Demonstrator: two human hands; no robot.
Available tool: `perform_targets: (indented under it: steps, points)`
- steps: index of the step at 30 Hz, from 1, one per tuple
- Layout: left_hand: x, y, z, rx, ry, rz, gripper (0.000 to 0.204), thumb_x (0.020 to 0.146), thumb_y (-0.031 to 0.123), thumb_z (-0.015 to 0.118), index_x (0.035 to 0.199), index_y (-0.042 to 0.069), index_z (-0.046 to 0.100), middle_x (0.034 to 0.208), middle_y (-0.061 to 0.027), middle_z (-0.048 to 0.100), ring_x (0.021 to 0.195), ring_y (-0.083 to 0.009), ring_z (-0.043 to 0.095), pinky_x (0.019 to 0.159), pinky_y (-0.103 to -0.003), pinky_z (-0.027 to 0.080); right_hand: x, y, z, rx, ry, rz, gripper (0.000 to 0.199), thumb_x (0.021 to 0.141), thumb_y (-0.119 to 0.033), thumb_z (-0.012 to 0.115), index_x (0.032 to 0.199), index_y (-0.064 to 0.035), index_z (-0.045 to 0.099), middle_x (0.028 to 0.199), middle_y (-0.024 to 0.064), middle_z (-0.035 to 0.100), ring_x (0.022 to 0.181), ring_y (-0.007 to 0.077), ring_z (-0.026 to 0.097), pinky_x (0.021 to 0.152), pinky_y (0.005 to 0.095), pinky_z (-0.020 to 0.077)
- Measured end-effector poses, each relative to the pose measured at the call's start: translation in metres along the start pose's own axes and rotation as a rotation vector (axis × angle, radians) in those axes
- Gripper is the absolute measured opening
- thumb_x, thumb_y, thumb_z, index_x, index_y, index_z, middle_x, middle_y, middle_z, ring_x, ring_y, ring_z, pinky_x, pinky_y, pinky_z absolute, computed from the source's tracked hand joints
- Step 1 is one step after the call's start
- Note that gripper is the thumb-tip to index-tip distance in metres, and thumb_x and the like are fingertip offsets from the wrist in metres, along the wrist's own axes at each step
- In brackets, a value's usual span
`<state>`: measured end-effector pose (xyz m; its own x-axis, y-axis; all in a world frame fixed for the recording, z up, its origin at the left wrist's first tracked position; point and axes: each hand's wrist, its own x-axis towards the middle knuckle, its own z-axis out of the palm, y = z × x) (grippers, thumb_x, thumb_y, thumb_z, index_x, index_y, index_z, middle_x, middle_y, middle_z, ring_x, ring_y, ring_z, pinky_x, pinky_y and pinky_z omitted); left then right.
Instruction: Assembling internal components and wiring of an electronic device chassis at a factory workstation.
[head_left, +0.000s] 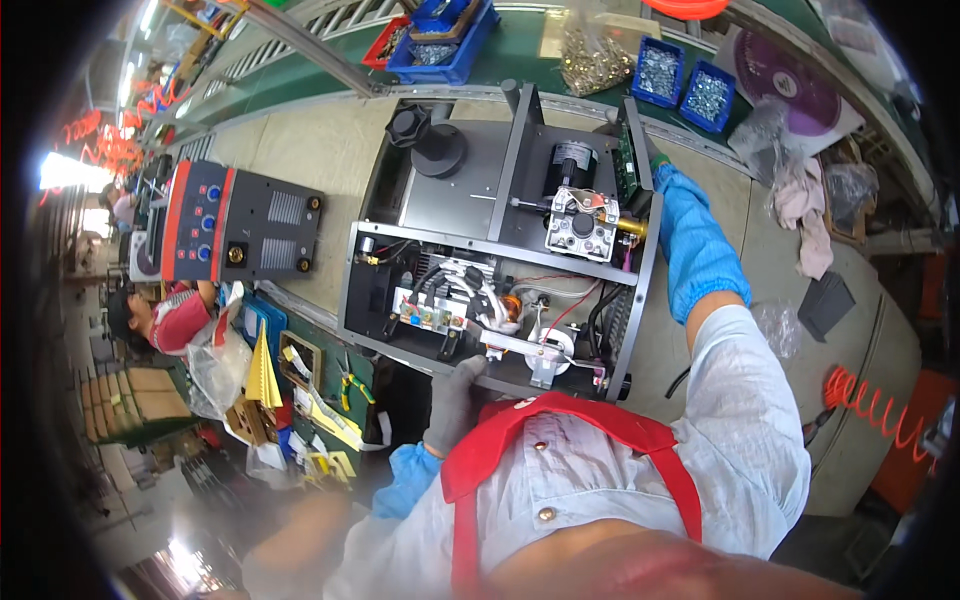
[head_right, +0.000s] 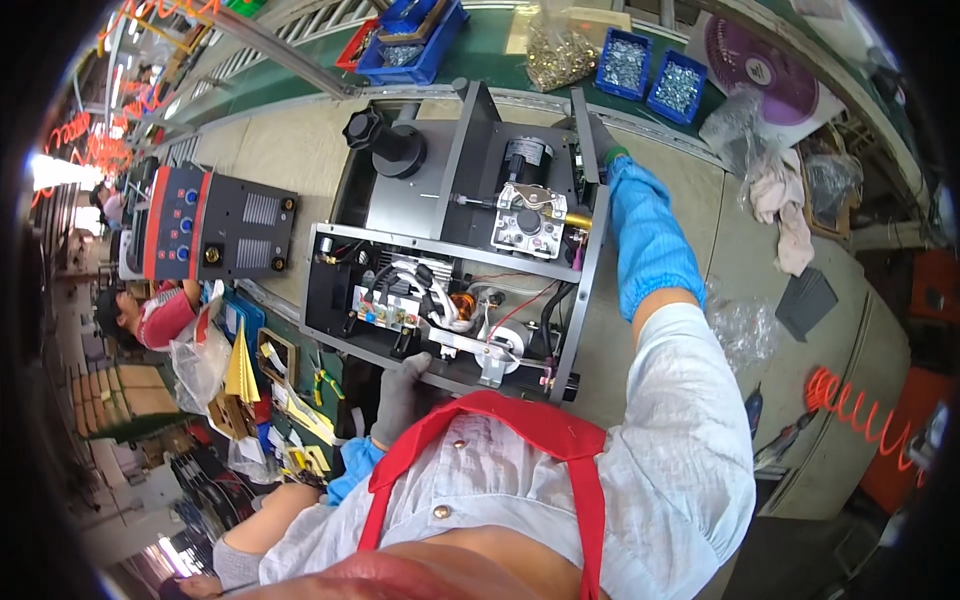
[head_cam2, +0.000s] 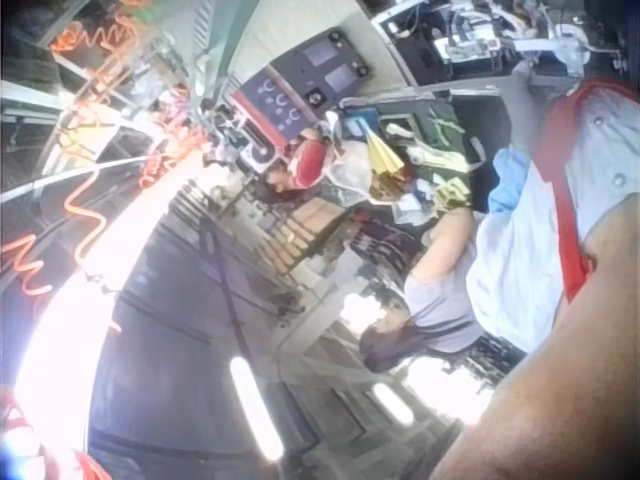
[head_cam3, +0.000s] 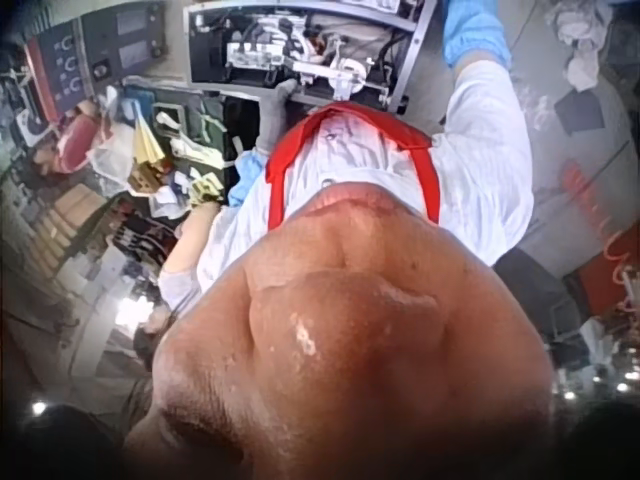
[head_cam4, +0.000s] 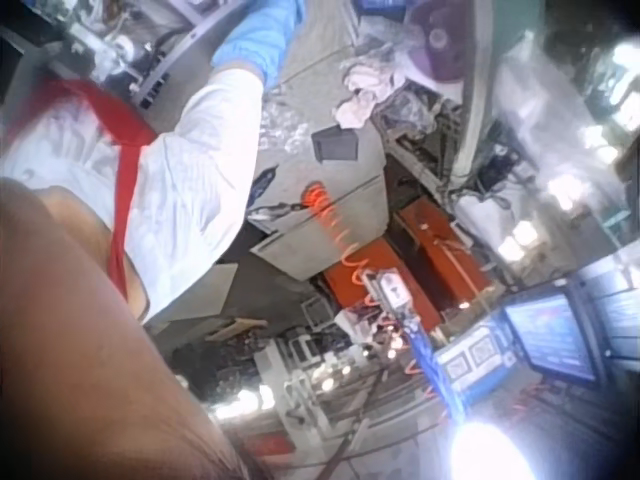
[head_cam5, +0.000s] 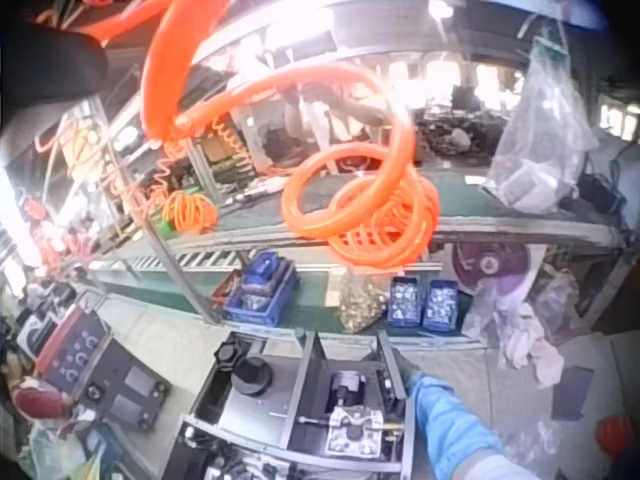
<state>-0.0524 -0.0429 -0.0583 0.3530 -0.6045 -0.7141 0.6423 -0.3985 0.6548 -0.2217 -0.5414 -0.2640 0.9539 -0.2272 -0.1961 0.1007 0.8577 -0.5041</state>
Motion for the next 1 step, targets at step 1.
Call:
perform_targets:
  steps: [1]
  points:
    - [0.0041, 0.0026, 0.0006, 0.028, 0.021, 0.012, 0.024, 0.089, 0.017, 0.057, 0.095, -0.006, 0.06, 0.087, -0.0138, 0.065, 0.077, -0.0243, 0.065, 0.073, -0.04, 0.056, 0.0037, -0.0035, -0.0027, -0.005, -0.001, 0.013, 0.051, 0.089, -0.048, 0.061, 0.112, -0.0018, 0.067, 0.106, 0.0126, 0.069, 0.091, 0.021, 0.065, 0.081, 0.0313, 0.0515]
